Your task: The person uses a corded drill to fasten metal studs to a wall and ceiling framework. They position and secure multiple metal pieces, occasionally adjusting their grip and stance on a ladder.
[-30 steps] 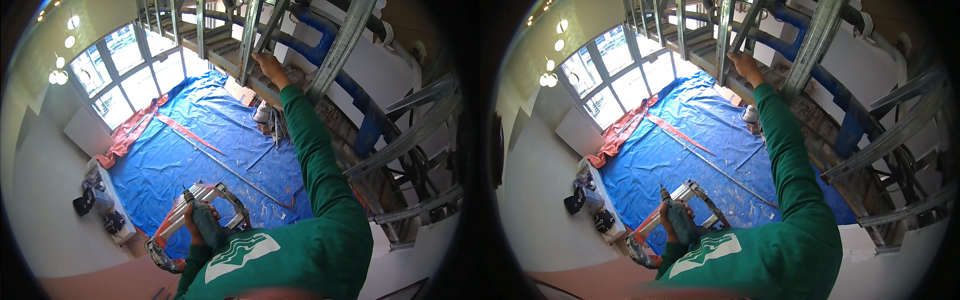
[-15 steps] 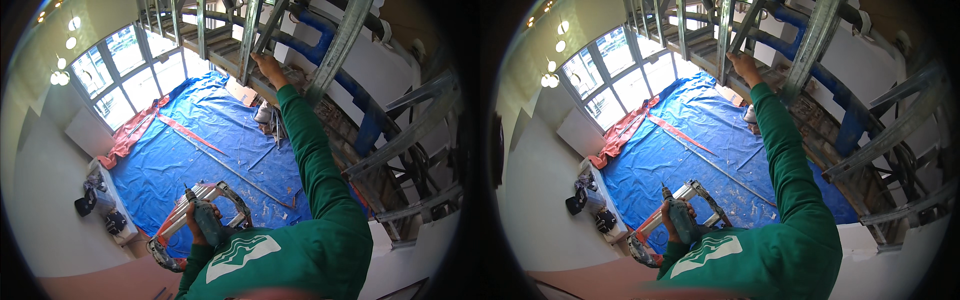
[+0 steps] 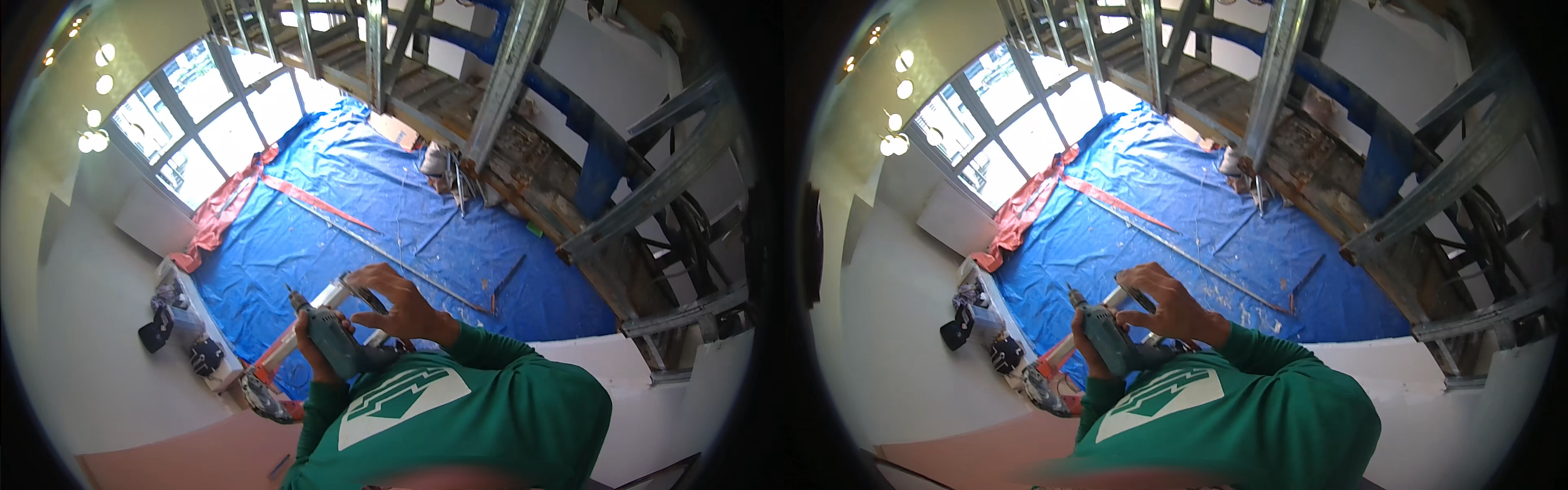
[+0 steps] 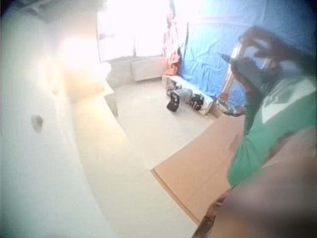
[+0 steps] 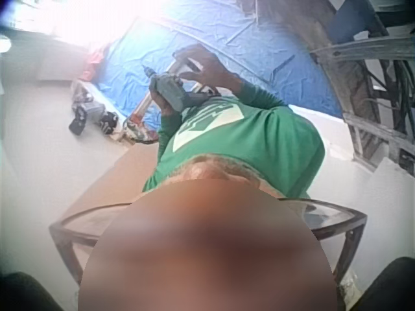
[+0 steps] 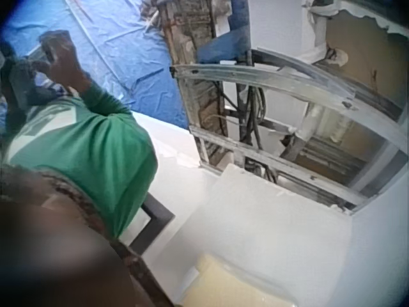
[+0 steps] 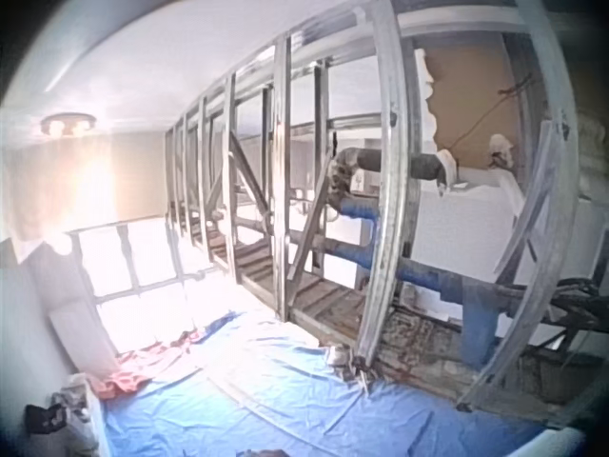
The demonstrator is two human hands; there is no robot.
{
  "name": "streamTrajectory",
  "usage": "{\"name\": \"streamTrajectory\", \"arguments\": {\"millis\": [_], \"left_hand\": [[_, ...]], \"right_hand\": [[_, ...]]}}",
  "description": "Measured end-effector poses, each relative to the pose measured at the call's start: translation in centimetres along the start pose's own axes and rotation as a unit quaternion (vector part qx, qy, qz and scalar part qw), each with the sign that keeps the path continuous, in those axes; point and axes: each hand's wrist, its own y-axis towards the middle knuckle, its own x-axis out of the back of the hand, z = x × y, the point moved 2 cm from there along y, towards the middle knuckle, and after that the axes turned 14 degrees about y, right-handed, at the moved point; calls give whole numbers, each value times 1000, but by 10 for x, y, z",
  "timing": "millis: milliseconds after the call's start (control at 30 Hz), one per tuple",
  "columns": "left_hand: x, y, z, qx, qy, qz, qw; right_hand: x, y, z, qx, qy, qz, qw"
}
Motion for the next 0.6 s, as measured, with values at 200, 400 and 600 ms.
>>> {"name": "streamTrajectory", "arguments": {"millis": [200,400,600], "left_hand": [[-54,-26,-15,-66,33,74,995],[-119,-41,-25,-54,36,256,964],[-178,-32,-49,14,141,391,910]], "right_hand": [[23,-56,36,-41,7,57,998],[14,-97,33,-279,114,201,932],[31,-85,49,-216,122,206,947]]}}
